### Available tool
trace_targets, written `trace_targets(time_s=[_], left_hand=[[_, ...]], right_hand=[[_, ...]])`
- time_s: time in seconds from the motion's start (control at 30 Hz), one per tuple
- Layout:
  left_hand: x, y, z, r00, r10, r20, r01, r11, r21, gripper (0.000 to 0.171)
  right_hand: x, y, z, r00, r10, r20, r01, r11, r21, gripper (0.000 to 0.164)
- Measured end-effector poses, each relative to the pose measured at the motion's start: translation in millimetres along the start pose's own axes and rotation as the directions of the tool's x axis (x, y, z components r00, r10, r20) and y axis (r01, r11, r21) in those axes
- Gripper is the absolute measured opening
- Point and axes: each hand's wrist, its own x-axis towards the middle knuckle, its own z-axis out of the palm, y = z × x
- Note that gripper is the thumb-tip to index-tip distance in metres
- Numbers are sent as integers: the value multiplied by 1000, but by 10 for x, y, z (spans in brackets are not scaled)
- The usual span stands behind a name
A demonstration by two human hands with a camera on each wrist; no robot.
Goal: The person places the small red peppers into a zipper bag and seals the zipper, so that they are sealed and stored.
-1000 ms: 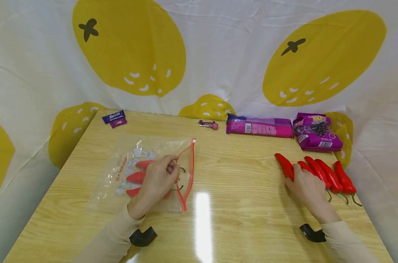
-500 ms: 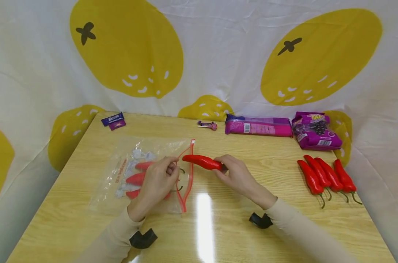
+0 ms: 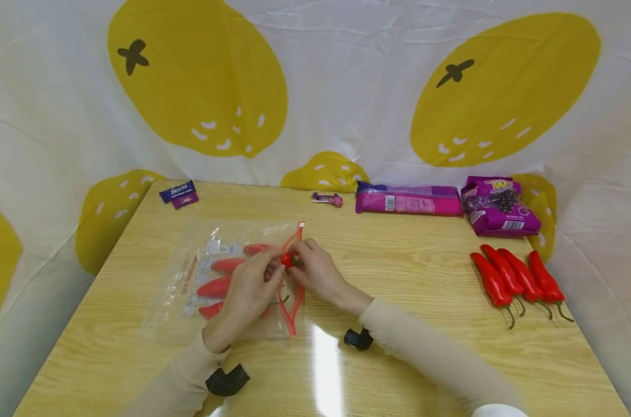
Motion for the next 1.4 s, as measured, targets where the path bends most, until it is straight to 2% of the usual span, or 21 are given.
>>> trace_targets(time_s=[0.13,0.27,0.43,0.57,0.63,0.7,0.77,0.87,1.0,1.07,1.13,1.2,1.27,1.33,1.4], left_hand=[[2,-23,-5,999,39,-22,-39,999,18,21],[0,-25,-12,999,44,-24,-44,999,30,20],[-4,-31,-17,998,53,-36,-52,998,28,19],[-8,-51,-20,997,62,-46,-62,998,12,17],[-7,-56,-26,997,58,-48,-58,998,5,17],[-7,-61,-31,997,50,-51,-50,999,2,18],[-5,-64,-33,998,46,-51,-46,999,1,19],[13,-66,-27,998,45,-42,-45,999,3,21],[27,-64,-18,999,43,-33,-43,999,11,19],[36,-53,-13,998,45,-40,-44,999,20,17],[39,-48,-11,998,48,-48,-47,998,29,15],[44,-44,-11,997,51,-53,-50,998,34,16],[45,-45,-10,997,52,-52,-50,998,34,17],[46,-47,-7,997,51,-50,-50,998,34,18],[45,-45,-6,998,51,-49,-49,998,34,18]], right_hand=[[54,-62,83,1000,4,4,-4,1000,22,14],[75,-95,114,999,2,38,-3,999,42,9],[44,-65,100,993,-27,117,13,994,112,27],[-54,2,-68,992,3,128,-21,990,138,35],[-143,90,-222,995,16,96,-26,994,102,34],[-277,228,-409,999,-1,42,1,1000,-10,29],[-462,405,-624,1000,-20,-7,19,988,-151,25],[-814,708,-978,997,-16,-72,-10,934,-358,24],[-1313,1092,-1452,980,89,-178,-170,842,-511,26],[-1542,1235,-1693,950,189,-250,-300,781,-548,25],[-1742,1331,-1907,907,298,-299,-420,713,-562,25],[-1899,1388,-2072,857,409,-315,-515,642,-568,25],[-2009,1423,-2172,813,501,-296,-570,582,-580,25],[-2081,1455,-2208,791,556,-256,-583,556,-592,26],[-2121,1479,-2201,777,597,-201,-577,545,-608,30]])
